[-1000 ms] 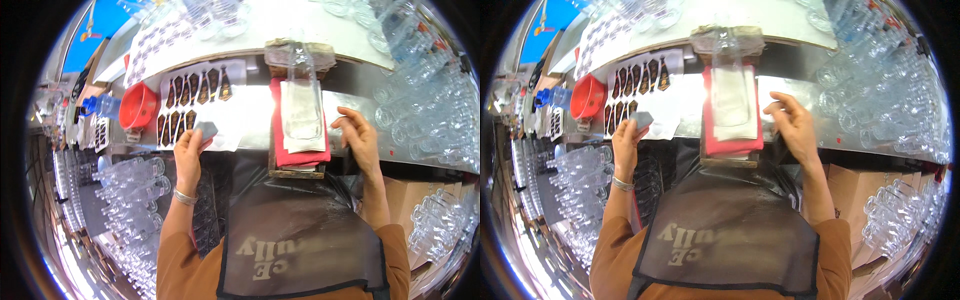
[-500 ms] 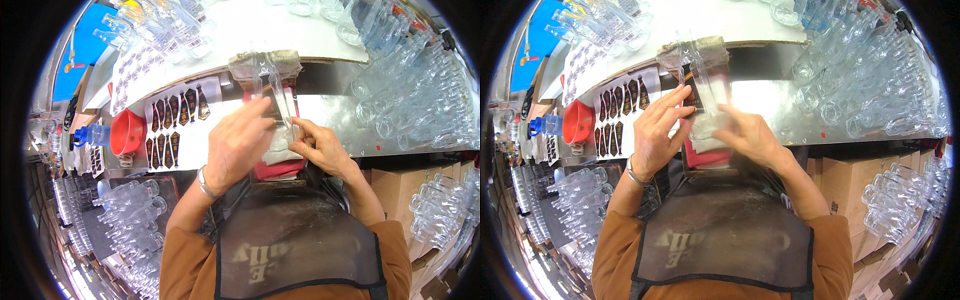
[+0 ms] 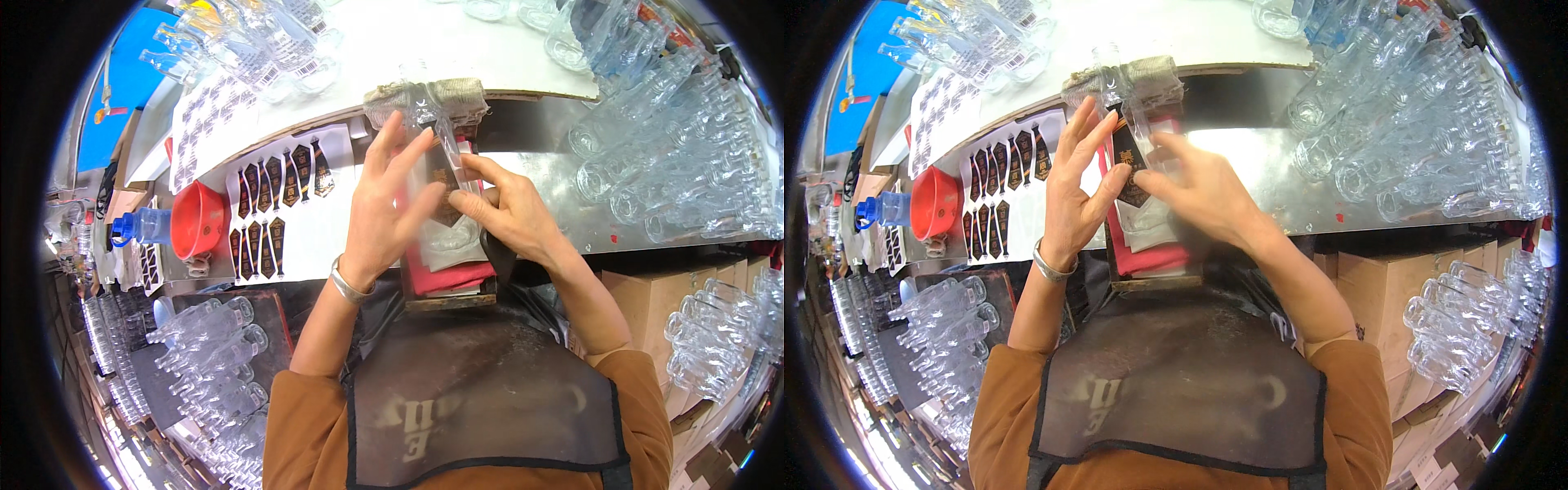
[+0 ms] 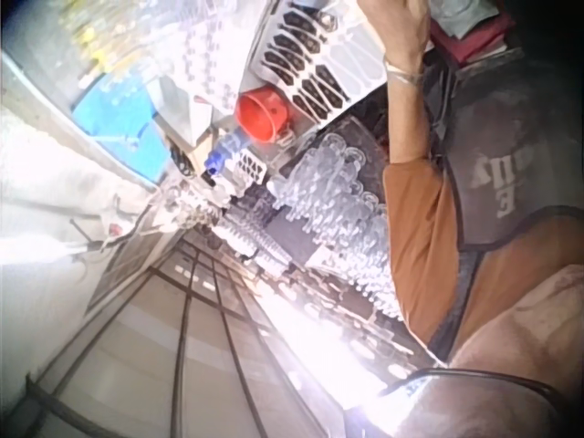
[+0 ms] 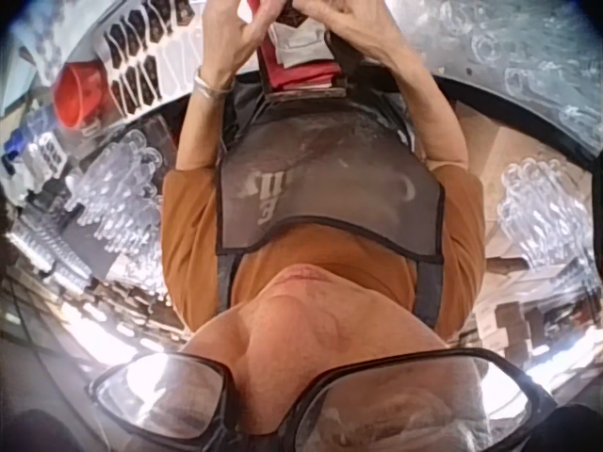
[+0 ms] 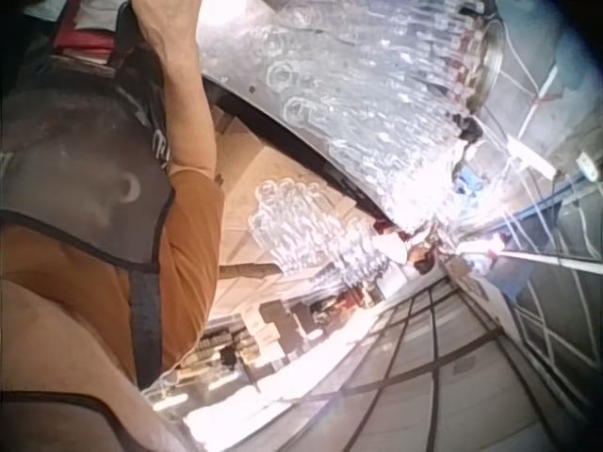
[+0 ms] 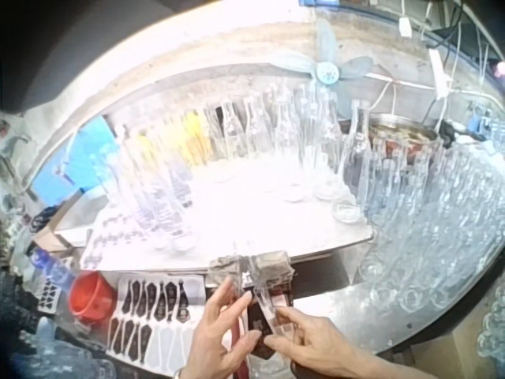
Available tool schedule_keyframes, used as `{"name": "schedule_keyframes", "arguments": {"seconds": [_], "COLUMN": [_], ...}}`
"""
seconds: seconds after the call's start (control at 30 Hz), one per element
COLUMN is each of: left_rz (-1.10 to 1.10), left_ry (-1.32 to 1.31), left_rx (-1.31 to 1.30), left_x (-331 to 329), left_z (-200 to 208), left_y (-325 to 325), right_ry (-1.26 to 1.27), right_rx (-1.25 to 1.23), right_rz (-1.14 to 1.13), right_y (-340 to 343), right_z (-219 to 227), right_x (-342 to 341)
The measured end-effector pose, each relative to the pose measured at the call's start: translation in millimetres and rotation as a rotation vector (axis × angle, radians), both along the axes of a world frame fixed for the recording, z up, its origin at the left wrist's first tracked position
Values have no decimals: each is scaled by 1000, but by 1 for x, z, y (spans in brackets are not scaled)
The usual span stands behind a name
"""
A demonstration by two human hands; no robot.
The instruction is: The person repeatedly picks clear plastic bottles, places them in a red labeling jig, applies a label to the bottle body, and uses a black squeegee to smooth the label. Finished bottles are set aside on the table.
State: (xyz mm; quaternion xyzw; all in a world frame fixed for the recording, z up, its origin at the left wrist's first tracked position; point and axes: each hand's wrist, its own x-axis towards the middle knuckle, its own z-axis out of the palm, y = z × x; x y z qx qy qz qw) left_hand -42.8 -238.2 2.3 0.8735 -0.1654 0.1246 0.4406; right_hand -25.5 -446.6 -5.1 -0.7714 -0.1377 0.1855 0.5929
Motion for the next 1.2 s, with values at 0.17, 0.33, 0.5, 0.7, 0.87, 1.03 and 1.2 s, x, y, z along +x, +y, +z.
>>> {"name": "schedule_keyframes", "arguments": {"seconds": [0.17, 0.33, 0.5, 0.7, 0.87, 1.03, 1.2], "left_rz": [-13, 4, 27, 36, 39, 46, -23], "left_ry": [-2, 23, -10, -12, -28, 280, 488], "left_rx": [29, 3, 56, 51, 58, -460, -670], "left_x": [-4, -3, 1, 3, 3, -12, -37], "left_z": [1, 5, 5, 4, 3, -6, -12], "left_y": [0, -1, -3, -4, -5, -5, -9], "right_ry": [31, -24, 11, 12, -44, 167, 149], "right_rx": [26, 27, -1, 12, 70, 167, 178], "right_rz": [-42, -53, -2, -48, -58, 13, 10], "right_y": [2, 2, 0, 2, 1, -7, -5], "right_z": [-4, -2, 0, 0, -10, -7, -9], "right_x": [-6, -4, -3, -3, -2, -5, -13]}}
